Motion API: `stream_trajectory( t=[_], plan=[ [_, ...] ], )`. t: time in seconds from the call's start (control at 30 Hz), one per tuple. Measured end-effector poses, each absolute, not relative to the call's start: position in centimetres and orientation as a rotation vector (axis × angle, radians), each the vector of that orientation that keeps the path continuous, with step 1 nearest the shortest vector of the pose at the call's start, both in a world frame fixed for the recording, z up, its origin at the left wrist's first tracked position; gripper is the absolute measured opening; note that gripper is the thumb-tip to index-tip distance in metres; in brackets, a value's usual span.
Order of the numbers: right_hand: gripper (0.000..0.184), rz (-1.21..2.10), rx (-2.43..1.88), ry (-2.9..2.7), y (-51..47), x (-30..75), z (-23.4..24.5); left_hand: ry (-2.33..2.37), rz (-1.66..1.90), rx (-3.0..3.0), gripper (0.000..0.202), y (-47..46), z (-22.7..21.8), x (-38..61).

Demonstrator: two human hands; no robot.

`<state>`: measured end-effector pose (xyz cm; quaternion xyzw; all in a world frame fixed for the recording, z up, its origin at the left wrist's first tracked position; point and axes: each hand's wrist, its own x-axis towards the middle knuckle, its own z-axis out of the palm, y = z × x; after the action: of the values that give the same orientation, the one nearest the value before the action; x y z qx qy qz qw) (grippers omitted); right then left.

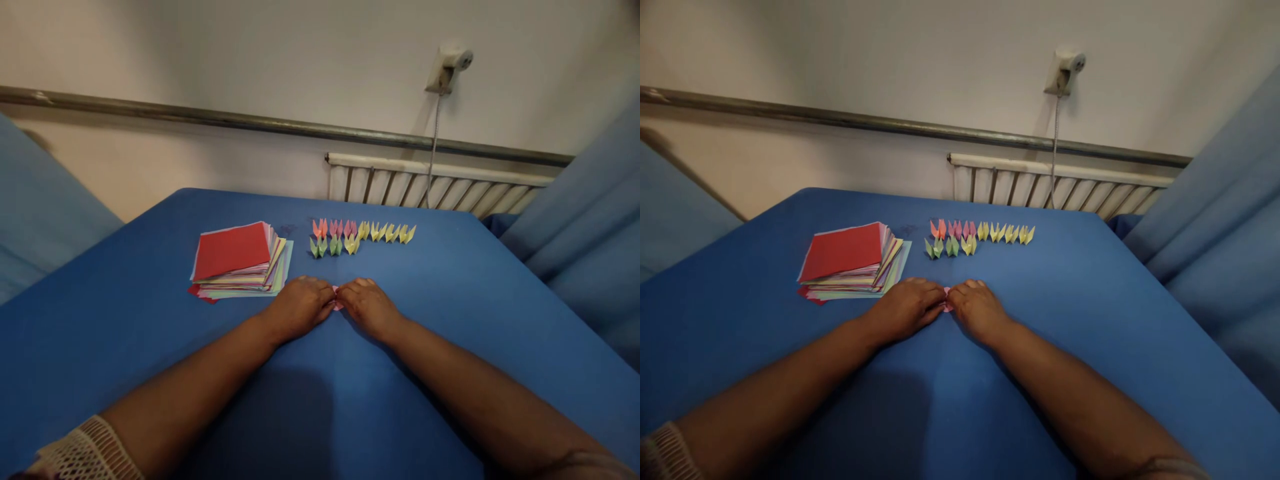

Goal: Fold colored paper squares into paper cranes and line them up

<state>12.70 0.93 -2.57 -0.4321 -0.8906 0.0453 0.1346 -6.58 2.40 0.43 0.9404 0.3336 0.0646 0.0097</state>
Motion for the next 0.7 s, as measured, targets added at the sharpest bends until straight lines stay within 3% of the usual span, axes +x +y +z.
stream_trajectory(
  t=[0.3,0.7],
  plan=[
    [0.027,0.256,-1.295,-2.425,1.1,12.5,-3.3,1.156,0.328,2.658,0.02,3.5,-0.3,-6.6],
    [0.011,0.406,-1.366,-2.198,2.3,12.0,-3.4,1.273,0.478,2.444,0.014,3.8,-1.1,-6.6]
  ],
)
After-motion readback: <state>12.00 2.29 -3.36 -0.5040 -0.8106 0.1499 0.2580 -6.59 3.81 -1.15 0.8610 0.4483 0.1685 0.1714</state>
